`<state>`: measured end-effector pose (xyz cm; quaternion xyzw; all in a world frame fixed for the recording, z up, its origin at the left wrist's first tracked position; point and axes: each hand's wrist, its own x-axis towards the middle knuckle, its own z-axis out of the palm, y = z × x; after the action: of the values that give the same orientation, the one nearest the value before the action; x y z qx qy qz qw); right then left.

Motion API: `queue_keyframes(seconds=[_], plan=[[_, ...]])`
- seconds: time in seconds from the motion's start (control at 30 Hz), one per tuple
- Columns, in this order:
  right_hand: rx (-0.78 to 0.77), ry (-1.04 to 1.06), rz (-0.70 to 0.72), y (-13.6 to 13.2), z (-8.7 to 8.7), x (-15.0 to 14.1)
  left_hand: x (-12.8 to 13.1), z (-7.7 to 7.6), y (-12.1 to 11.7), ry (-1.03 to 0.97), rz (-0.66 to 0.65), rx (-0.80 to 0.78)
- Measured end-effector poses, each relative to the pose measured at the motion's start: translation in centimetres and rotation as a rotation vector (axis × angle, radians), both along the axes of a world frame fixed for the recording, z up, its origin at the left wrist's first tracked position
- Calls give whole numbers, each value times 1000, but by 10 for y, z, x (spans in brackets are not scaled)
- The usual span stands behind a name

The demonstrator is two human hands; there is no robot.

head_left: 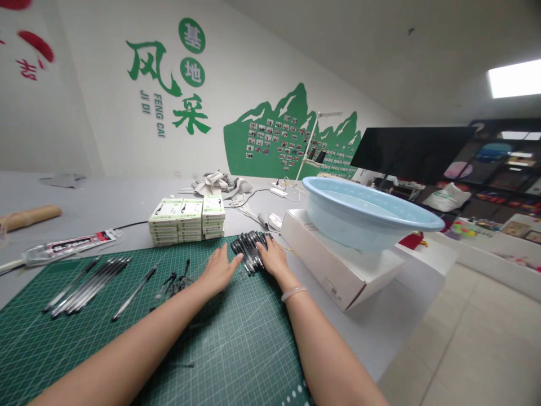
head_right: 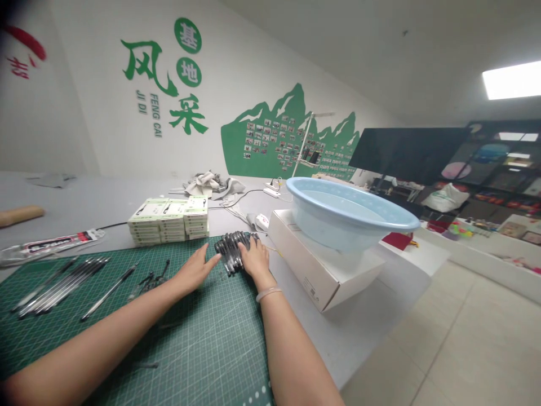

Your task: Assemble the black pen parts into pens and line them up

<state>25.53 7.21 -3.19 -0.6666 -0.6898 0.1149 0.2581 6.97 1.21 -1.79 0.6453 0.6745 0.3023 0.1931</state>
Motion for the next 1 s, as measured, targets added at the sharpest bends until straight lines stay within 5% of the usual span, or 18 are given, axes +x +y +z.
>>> queue_keyframes(seconds=[0.13, 0.27, 0.53, 0.73, 1.0], plan=[[25, -35, 16, -3, -3, -7, 40, -5, 35, -13, 177, 24], [67, -38, 101, -12, -4, -20, 57, -10, 43, -32, 298, 52], [207, 112, 46, -4, 8, -22, 49, -15, 39, -41, 301, 88], [35, 109, 167, 23, -3, -4, 58, -16, 43, -34, 323, 101], [21, 151, 199, 8, -12, -17, 58, -22, 47, -59, 343, 111]])
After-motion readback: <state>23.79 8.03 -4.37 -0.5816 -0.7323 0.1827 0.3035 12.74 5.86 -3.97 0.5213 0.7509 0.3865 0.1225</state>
